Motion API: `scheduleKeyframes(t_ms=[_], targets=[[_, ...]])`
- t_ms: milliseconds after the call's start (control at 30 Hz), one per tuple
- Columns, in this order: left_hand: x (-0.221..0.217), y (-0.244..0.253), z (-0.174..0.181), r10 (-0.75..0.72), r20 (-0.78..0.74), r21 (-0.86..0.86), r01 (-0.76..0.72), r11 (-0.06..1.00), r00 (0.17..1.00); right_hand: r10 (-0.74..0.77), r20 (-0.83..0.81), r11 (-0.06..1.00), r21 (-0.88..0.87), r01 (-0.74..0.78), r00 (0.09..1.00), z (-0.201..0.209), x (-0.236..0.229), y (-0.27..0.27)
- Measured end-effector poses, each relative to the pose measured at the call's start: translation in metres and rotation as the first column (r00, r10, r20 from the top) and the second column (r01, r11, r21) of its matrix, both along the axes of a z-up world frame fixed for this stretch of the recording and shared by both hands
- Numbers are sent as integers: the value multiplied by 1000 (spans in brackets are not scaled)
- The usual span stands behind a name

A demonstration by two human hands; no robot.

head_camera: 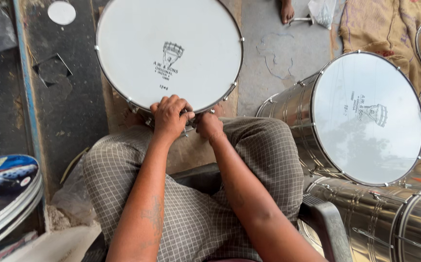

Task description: The person sits on the floor and uses a wrench to tighten the tension rods on a snare drum. They systematically move around the drum head, adjusting each rod to secure the drum skin.

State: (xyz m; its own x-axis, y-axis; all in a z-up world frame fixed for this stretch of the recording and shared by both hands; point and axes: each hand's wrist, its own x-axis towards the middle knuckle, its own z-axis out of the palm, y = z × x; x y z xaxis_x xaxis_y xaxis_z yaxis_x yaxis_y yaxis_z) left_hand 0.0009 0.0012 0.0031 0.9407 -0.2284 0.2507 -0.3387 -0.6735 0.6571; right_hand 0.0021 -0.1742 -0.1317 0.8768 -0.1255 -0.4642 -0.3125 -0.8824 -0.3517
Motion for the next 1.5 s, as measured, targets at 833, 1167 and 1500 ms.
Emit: scheduleKeyframes(t_ms=[833,1167,1500], targets=[[-1,0,-1,8,-16,-8,-8,1000,1000,-52,-71,657,748,88,996,-36,-20,23],[-1,0,0,10,5,2,-10,1000,1000,85,86,996,23,-87,993,-25,-17,-3],[1,0,-1,22,-52,6,-22,1000,998,-270,-562,180,769,614,782,9,-52,63]])
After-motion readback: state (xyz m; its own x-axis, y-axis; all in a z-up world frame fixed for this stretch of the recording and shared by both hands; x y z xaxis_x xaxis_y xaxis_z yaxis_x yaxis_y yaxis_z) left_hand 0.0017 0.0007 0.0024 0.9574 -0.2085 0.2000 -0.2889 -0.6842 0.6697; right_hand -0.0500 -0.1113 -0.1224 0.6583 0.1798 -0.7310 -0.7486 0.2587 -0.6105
